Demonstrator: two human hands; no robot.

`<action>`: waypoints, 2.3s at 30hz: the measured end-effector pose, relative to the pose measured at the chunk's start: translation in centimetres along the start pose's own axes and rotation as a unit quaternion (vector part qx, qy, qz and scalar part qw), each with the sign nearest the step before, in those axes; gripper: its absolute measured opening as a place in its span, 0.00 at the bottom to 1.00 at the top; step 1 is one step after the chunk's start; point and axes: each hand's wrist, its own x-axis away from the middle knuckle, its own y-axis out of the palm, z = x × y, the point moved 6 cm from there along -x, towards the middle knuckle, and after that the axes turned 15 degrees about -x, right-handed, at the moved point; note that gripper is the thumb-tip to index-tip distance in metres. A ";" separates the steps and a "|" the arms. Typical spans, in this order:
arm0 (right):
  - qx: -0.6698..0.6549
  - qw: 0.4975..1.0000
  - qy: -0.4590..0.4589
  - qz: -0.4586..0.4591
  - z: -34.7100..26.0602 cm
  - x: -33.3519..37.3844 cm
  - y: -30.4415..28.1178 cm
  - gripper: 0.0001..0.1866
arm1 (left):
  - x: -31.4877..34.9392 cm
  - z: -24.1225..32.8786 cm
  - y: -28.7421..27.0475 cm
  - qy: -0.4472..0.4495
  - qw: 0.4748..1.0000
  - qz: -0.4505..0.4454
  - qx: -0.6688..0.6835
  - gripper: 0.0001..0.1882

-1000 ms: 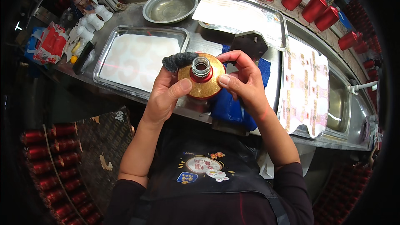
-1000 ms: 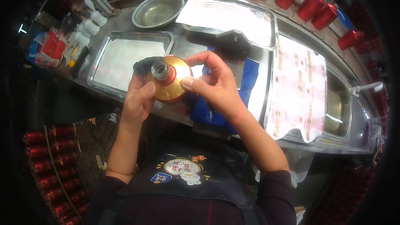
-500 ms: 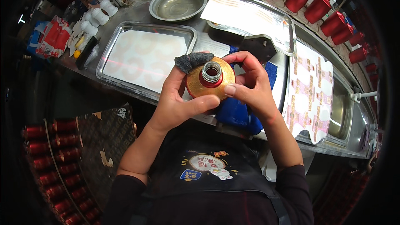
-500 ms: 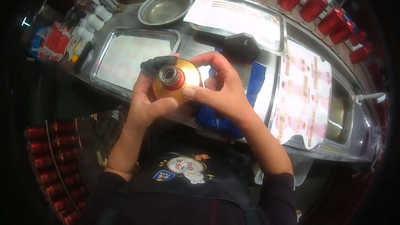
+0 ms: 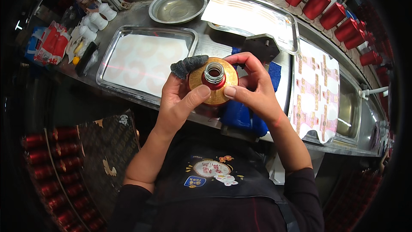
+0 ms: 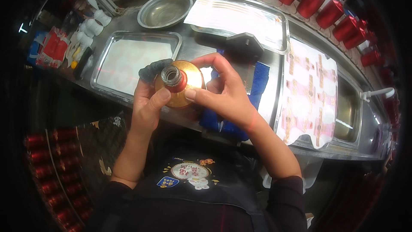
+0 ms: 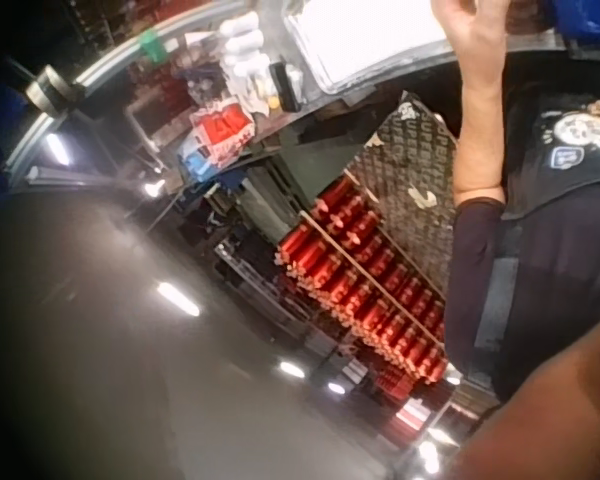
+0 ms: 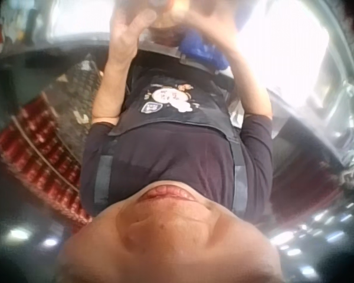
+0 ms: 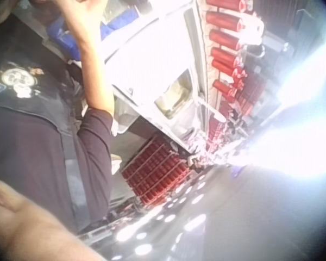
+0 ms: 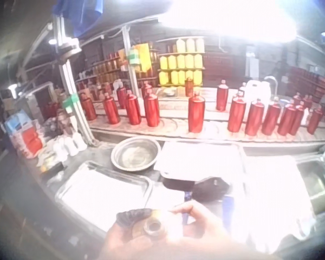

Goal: The person applies gold decorative stickers to red cylindrical containers. They pick up a container, place a sticker on the neck, smooth it with a cloth, and then place the container back on the counter. The process is repeated for multiple containers.

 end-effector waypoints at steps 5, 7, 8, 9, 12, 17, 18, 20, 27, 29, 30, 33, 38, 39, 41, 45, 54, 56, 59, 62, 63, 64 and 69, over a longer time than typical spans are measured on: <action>-0.035 0.999 0.011 -0.011 -0.1 0.0 0.0 0.29 | 0.1 0.1 0.2 0.012 0.997 0.009 -0.080 0.28; -0.024 1.000 0.008 -0.017 -0.1 -0.2 -0.2 0.29 | 0.1 0.3 0.3 0.013 0.994 0.012 -0.104 0.28; -0.010 1.000 0.006 -0.023 0.0 -0.3 -0.3 0.29 | 0.1 0.4 0.4 0.014 0.993 0.016 -0.119 0.28; -0.006 1.000 0.004 -0.023 0.1 -0.3 -0.4 0.29 | 0.0 0.4 0.4 0.014 0.991 0.021 -0.133 0.28; -0.001 1.000 -0.002 -0.027 0.5 -0.4 -0.7 0.28 | 0.0 0.5 0.6 0.000 0.991 0.034 -0.132 0.27; 0.001 0.999 -0.011 -0.037 0.5 -0.7 -0.6 0.24 | -0.1 0.8 1.1 0.011 0.993 0.038 -0.107 0.26; -0.006 1.000 -0.008 -0.027 0.5 -0.7 -0.7 0.24 | -0.1 0.8 1.1 0.012 0.994 0.039 -0.105 0.26; -0.020 1.000 -0.005 -0.024 0.7 -0.7 -0.6 0.22 | 0.0 0.9 1.1 0.009 0.994 0.038 -0.105 0.26; 0.006 1.000 -0.019 -0.019 0.7 -1.1 -1.4 0.17 | 0.3 0.3 0.9 -0.037 0.988 0.046 -0.145 0.32; -0.030 0.993 -0.013 0.113 -0.2 -1.6 -3.8 0.15 | 0.1 0.5 0.7 -0.009 0.991 0.040 -0.127 0.30; -0.102 0.971 -0.030 0.213 -0.6 -1.4 -5.2 0.14 | 0.0 0.6 0.6 0.007 0.992 0.038 -0.116 0.29; -0.226 0.927 0.095 0.284 -0.3 0.6 -5.6 0.15 | 0.1 0.2 0.2 -0.002 0.999 0.007 -0.048 0.31; 0.105 0.975 -0.160 0.110 -3.6 4.8 -0.3 0.18 | 0.4 -0.2 -0.1 -0.005 0.998 -0.001 -0.061 0.33; 0.239 0.950 -0.197 0.044 -3.9 5.0 1.0 0.16 | 0.5 -0.2 0.0 -0.008 0.999 -0.006 -0.053 0.33; 0.243 0.948 -0.202 0.041 -3.9 4.1 1.0 0.14 | 0.5 -0.2 0.2 -0.010 0.999 -0.005 -0.047 0.33; 0.279 0.940 -0.196 0.029 -5.3 0.4 -0.6 0.13 | 0.5 0.0 0.4 -0.015 0.996 0.013 -0.086 0.34; 0.291 0.933 -0.187 0.103 -6.6 -0.7 -1.0 0.14 | 0.3 -0.4 0.8 -0.017 0.996 0.024 -0.089 0.34; 0.290 0.927 -0.160 0.174 -6.6 -1.2 -2.4 0.13 | 0.2 -0.2 0.8 0.003 0.996 0.024 -0.091 0.32; 0.195 0.965 -0.172 0.034 -6.3 -1.7 -1.9 0.13 | 0.3 -0.3 0.8 0.005 0.997 0.023 -0.077 0.32; 0.289 0.938 -0.157 0.108 -6.1 -1.6 -2.9 0.14 | 0.2 -0.3 0.7 0.006 0.996 0.020 -0.092 0.34; 0.273 0.933 -0.194 0.128 -6.5 -1.4 -3.0 0.14 | 0.1 -0.4 0.7 0.007 0.996 0.010 -0.086 0.35; 0.236 0.944 -0.211 0.091 -6.4 -1.2 -2.7 0.13 | 0.1 -0.4 0.6 0.012 0.997 0.002 -0.078 0.36; 0.385 0.875 -0.280 0.090 -6.6 -0.9 -1.5 0.11 | -0.3 -0.5 0.5 0.042 0.985 -0.051 -0.163 0.44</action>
